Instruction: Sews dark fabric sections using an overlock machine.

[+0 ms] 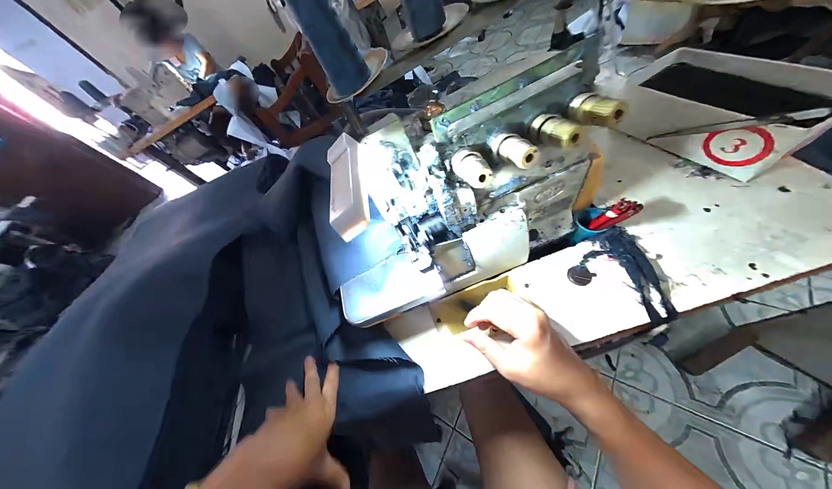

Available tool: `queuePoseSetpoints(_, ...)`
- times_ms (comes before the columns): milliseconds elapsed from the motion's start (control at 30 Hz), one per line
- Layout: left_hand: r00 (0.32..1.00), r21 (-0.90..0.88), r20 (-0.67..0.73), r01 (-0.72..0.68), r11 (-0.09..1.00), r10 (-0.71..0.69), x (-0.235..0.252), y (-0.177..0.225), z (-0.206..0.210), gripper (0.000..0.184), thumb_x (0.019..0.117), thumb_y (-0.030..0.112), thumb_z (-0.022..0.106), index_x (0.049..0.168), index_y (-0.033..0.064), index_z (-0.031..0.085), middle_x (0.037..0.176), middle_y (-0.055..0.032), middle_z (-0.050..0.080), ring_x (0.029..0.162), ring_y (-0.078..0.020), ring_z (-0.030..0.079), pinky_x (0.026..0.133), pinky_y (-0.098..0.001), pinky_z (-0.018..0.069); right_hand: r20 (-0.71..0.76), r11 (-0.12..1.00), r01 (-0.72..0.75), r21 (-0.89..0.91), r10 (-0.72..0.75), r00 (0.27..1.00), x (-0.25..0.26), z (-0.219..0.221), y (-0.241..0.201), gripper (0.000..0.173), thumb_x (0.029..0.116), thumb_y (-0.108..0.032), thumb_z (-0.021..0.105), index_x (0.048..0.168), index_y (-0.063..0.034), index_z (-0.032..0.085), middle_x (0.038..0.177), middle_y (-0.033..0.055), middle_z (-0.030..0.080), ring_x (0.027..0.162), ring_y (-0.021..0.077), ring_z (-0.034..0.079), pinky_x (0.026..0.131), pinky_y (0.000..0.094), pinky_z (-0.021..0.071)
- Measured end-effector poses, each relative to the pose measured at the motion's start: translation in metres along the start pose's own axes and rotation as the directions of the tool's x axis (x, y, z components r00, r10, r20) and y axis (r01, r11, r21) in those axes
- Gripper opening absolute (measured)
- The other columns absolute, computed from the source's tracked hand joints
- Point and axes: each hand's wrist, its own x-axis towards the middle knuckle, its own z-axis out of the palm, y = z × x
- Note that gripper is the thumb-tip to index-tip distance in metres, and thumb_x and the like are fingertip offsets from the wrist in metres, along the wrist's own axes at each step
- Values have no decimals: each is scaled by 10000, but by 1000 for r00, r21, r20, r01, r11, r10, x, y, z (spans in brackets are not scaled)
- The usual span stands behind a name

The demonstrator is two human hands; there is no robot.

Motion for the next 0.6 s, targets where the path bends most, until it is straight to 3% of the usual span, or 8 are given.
queuePoseSetpoints(67, 986, -79, -154, -70, 994, 57, 40, -28, -28, 1106, 613, 498, 966, 1424, -92, 501, 1480, -410, 415, 1355, -599, 428, 1029, -721, 429, -38, 998, -17, -68, 14, 999, -2, 7, -3, 238, 964, -318, 641, 908, -112, 748, 827, 11, 699, 828, 122, 645, 779, 291, 513)
queuePoseSetpoints(100, 981, -125, -190, -66, 990, 42, 63, -41, -57, 990, 656, 470, 955, 1382, -69, 554, 1385, -343, 547, 1319, -511, 509, 1068, -674, 416, -68, 996, -28, -80, 23, 997, -3, 8, -3, 226, 961, -302, 639, 898, -113, 746, 819, 10, 693, 822, 119, 638, 774, 287, 505)
queuePoseSetpoints(200, 966, -153, -249, 28, 988, -66, 137, -57, -145, 631, 856, 416, 828, 1219, -79, 680, 1247, -309, 652, 1237, -474, 587, 1068, -679, 399, -149, 996, -41, -84, 28, 988, -8, 4, 0, 218, 982, -294, 614, 876, -130, 709, 803, -7, 676, 817, 85, 621, 789, 248, 482)
queuePoseSetpoints(267, 911, -183, -373, 113, 977, -175, 171, -51, -182, 444, 966, 280, 694, 1197, -98, 663, 1270, -322, 632, 1237, -487, 580, 1031, -676, 427, -176, 995, -44, -85, 28, 984, -8, 3, 2, 218, 984, -300, 610, 872, -135, 698, 783, -17, 659, 809, 70, 611, 792, 220, 478)
queuePoseSetpoints(333, 841, -260, -472, 155, 953, -266, 192, -28, -201, 379, 1070, 127, 496, 1343, -132, 540, 1405, -358, 530, 1334, -523, 502, 1080, -667, 391, -183, 994, -65, -89, 47, 982, -8, 3, 2, 214, 983, -302, 604, 877, -135, 686, 781, -14, 649, 814, 68, 606, 802, 202, 474)
queuePoseSetpoints(400, 783, -410, -485, 190, 892, -390, 222, -11, -212, 440, 1104, 195, 408, 1464, -51, 473, 1502, -306, 469, 1391, -486, 455, 1100, -662, 364, -175, 992, -74, -98, 56, 983, -7, 3, 3, 218, 984, -308, 599, 874, -137, 678, 782, -15, 648, 811, 66, 606, 790, 193, 473)
queuePoseSetpoints(500, 779, -457, -491, 152, 877, -391, 234, -13, -218, 476, 1105, 230, 402, 1489, -50, 435, 1513, -320, 442, 1396, -490, 437, 1098, -667, 347, -149, 993, -94, -68, 83, 985, -6, 2, 4, 227, 978, -319, 612, 870, -132, 682, 784, -14, 652, 806, 56, 607, 782, 184, 477)
queuePoseSetpoints(600, 683, -444, -685, -114, 889, -255, 216, -40, -213, 501, 1056, 280, 550, 1374, -108, 542, 1416, -340, 533, 1362, -472, 488, 1132, -627, 350, -144, 994, -109, -20, 106, 984, -6, 1, 4, 219, 972, -317, 624, 875, -130, 685, 787, -24, 650, 811, 26, 605, 786, 161, 482)
